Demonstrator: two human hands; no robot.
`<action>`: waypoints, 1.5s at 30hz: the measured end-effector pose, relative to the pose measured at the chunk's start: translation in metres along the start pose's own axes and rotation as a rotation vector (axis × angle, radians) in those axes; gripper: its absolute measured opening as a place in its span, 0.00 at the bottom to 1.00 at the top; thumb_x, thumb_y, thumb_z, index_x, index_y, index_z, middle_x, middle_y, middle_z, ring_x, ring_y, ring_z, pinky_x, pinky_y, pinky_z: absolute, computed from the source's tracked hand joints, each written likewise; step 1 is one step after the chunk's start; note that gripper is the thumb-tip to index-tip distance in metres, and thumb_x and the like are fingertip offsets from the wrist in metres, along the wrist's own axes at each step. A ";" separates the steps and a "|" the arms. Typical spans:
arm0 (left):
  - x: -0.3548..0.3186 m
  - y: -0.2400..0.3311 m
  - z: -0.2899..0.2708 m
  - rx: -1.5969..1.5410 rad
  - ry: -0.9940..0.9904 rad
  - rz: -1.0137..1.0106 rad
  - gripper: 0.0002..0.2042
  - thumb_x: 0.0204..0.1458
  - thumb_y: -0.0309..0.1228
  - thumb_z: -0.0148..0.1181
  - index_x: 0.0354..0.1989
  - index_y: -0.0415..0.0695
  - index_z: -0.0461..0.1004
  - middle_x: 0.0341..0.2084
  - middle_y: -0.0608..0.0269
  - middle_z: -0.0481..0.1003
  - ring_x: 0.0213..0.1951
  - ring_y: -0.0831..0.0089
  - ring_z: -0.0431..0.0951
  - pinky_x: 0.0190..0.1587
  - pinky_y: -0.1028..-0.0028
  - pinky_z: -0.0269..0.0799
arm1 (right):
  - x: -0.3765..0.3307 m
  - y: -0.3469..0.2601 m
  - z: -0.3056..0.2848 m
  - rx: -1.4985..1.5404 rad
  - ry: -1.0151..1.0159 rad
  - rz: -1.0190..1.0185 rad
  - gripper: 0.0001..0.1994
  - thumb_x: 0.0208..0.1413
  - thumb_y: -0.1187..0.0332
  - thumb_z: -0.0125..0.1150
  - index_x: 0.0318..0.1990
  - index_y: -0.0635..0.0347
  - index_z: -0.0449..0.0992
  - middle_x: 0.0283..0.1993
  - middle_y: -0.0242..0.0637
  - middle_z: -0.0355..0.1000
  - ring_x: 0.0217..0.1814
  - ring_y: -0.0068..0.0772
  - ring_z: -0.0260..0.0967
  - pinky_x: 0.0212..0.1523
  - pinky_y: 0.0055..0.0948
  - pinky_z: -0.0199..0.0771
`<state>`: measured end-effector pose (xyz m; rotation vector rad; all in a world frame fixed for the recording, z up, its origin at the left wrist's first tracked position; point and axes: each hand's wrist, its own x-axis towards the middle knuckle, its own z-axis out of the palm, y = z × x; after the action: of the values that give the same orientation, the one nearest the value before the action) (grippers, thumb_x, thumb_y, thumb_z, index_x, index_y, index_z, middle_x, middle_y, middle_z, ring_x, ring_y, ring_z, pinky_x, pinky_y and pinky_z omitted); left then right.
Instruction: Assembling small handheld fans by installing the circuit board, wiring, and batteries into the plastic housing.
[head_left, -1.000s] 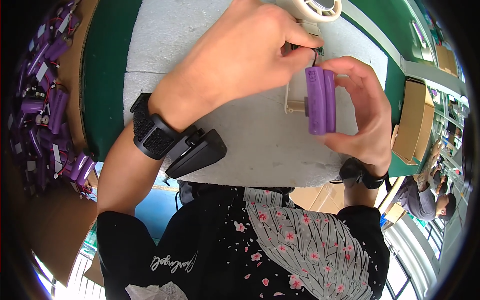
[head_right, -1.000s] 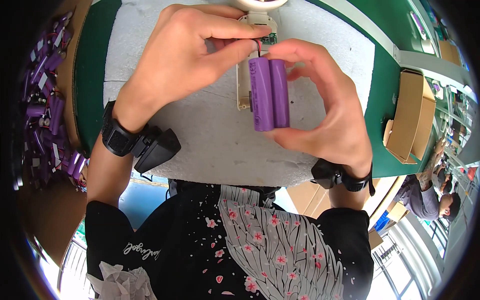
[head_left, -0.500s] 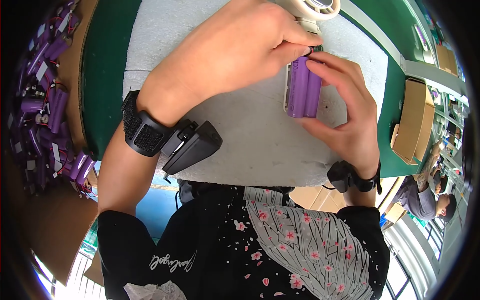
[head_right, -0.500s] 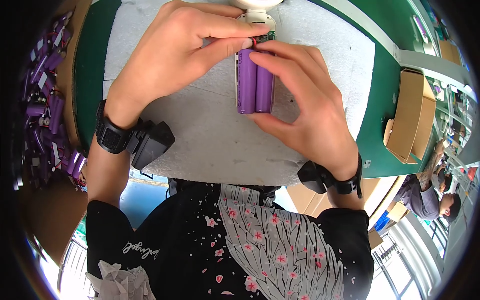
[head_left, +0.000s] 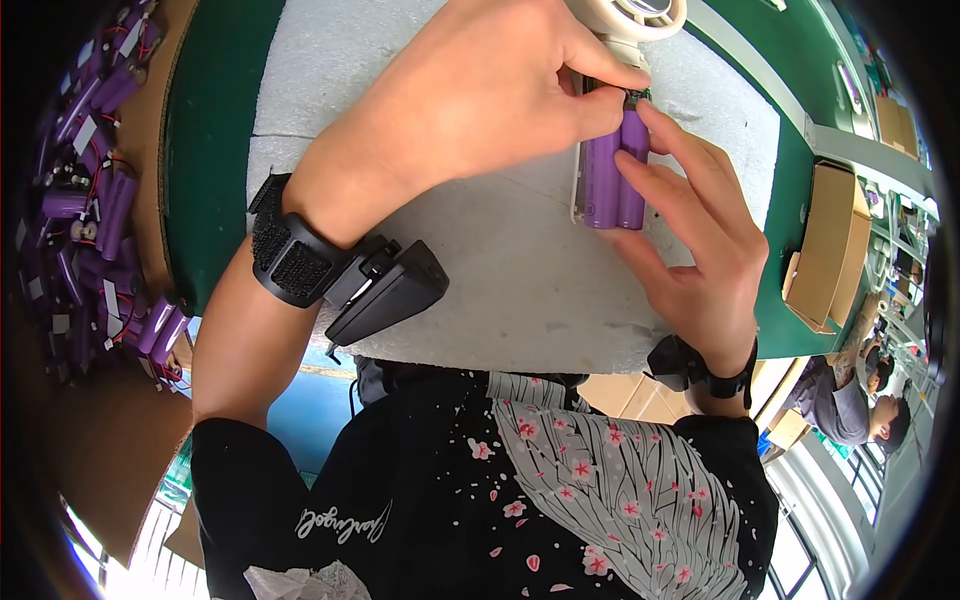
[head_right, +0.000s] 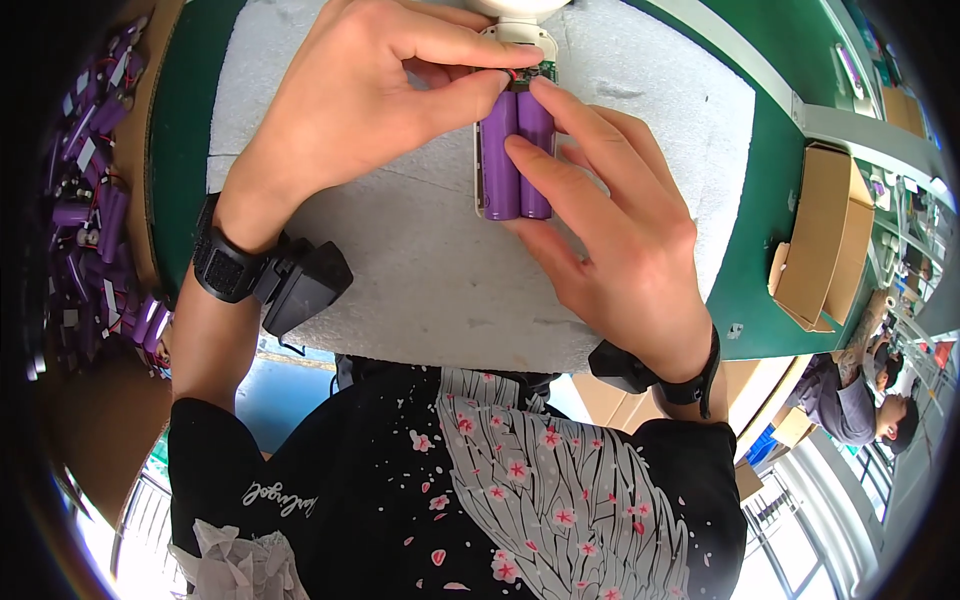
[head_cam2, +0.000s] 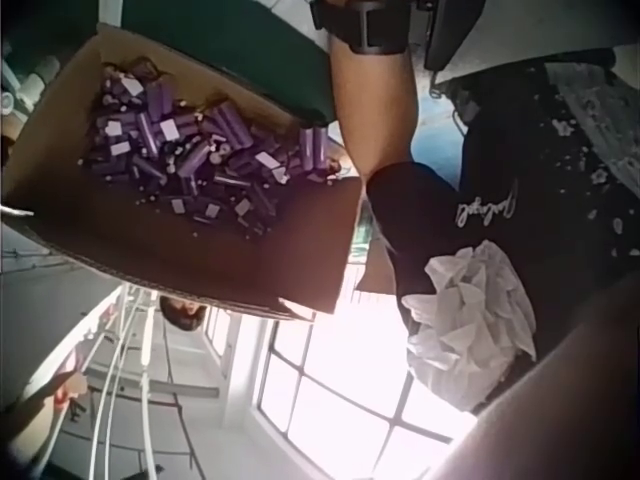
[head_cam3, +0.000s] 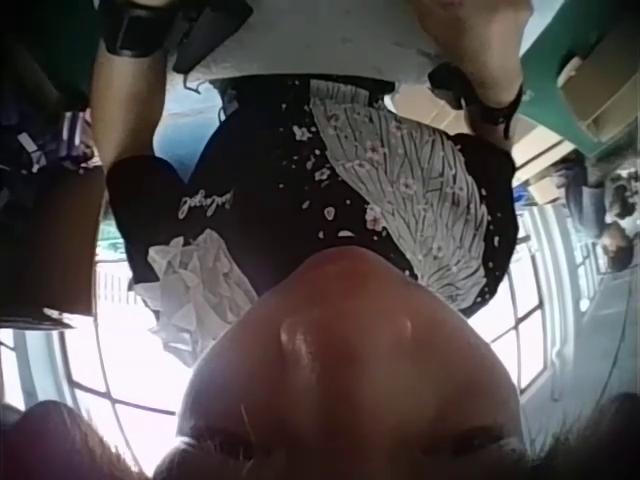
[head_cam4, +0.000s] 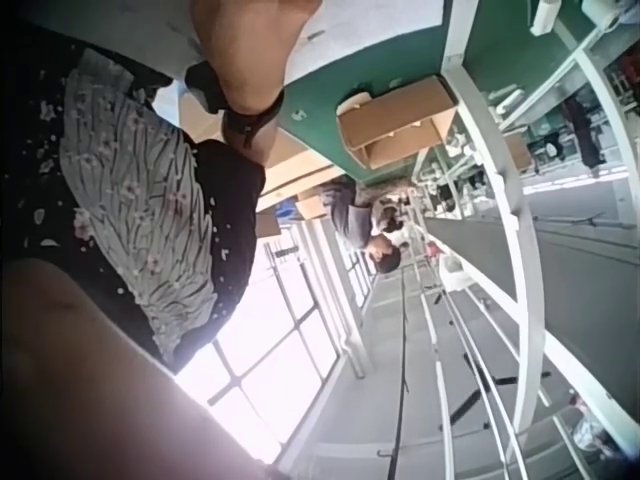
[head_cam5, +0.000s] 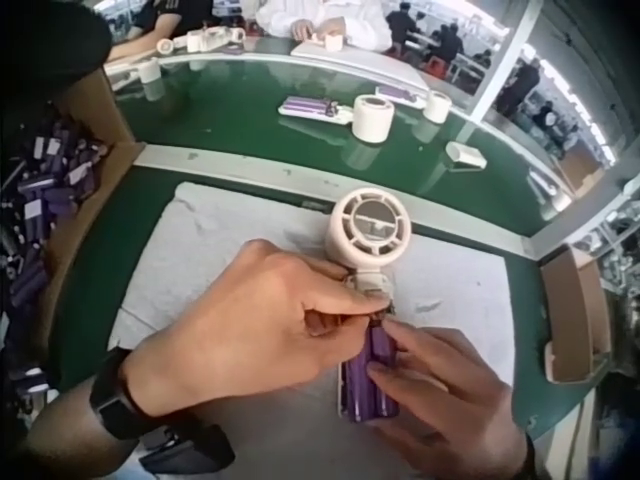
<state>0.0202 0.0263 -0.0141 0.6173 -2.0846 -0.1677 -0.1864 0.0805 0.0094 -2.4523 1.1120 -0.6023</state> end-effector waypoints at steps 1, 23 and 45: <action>0.000 0.000 -0.001 -0.158 -0.075 -0.208 0.10 0.47 0.22 0.60 0.39 0.37 0.80 0.28 0.51 0.79 0.27 0.64 0.81 0.30 0.74 0.75 | 0.000 -0.001 0.000 -0.018 -0.003 0.005 0.27 0.26 0.83 0.72 0.44 0.66 0.78 0.58 0.47 0.69 0.54 0.45 0.70 0.49 0.34 0.76; -0.024 0.010 0.000 0.017 -0.023 -0.218 0.11 0.47 0.27 0.62 0.39 0.40 0.81 0.28 0.51 0.80 0.29 0.66 0.82 0.34 0.75 0.76 | 0.003 0.009 0.004 0.110 0.014 0.079 0.20 0.34 0.84 0.72 0.28 0.60 0.62 0.57 0.53 0.67 0.47 0.34 0.69 0.49 0.36 0.78; -0.002 0.001 -0.007 -0.211 -0.143 -0.391 0.12 0.47 0.27 0.63 0.40 0.39 0.80 0.29 0.50 0.80 0.29 0.68 0.81 0.35 0.75 0.75 | 0.002 0.016 0.008 0.207 -0.008 0.049 0.24 0.33 0.85 0.70 0.31 0.56 0.58 0.59 0.52 0.62 0.51 0.34 0.64 0.52 0.41 0.79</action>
<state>0.0265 0.0289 -0.0109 0.8979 -2.0255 -0.6623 -0.1903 0.0706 -0.0047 -2.2438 1.0479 -0.6574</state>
